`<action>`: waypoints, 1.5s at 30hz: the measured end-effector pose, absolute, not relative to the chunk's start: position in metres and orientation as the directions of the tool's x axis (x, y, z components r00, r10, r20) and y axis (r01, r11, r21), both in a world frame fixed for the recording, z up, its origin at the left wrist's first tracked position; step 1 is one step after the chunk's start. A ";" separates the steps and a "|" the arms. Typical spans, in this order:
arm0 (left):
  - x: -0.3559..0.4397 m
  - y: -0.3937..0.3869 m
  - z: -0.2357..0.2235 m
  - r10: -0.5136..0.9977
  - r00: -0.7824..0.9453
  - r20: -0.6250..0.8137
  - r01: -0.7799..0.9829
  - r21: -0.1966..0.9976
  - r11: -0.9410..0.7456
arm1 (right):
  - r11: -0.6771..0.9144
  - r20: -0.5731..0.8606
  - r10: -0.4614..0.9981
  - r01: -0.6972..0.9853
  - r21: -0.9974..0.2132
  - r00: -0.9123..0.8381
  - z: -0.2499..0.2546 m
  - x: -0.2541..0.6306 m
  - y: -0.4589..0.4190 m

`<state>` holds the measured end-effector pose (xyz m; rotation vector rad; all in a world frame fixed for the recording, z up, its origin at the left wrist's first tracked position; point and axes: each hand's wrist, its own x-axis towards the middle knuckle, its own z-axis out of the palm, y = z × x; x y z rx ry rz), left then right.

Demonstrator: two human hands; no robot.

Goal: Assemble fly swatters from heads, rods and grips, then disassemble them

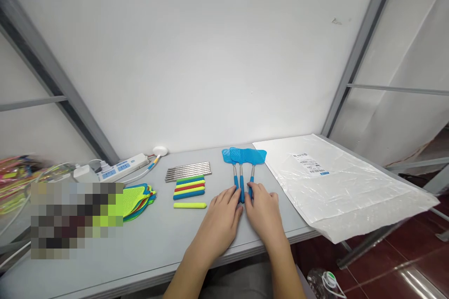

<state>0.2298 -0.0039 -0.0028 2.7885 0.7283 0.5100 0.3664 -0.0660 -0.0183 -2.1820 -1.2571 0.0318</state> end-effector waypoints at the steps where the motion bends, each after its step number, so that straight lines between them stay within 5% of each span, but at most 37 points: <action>1: 0.229 -0.004 -0.003 0.511 0.813 0.280 0.441 0.278 -0.853 | -0.340 0.275 0.801 0.782 -0.522 0.532 -0.019 0.367 -0.068; 45: 0.226 -0.006 -0.003 0.533 0.788 0.308 0.460 0.280 -0.843 | -0.282 0.344 0.820 0.847 -0.450 0.456 -0.019 0.362 -0.072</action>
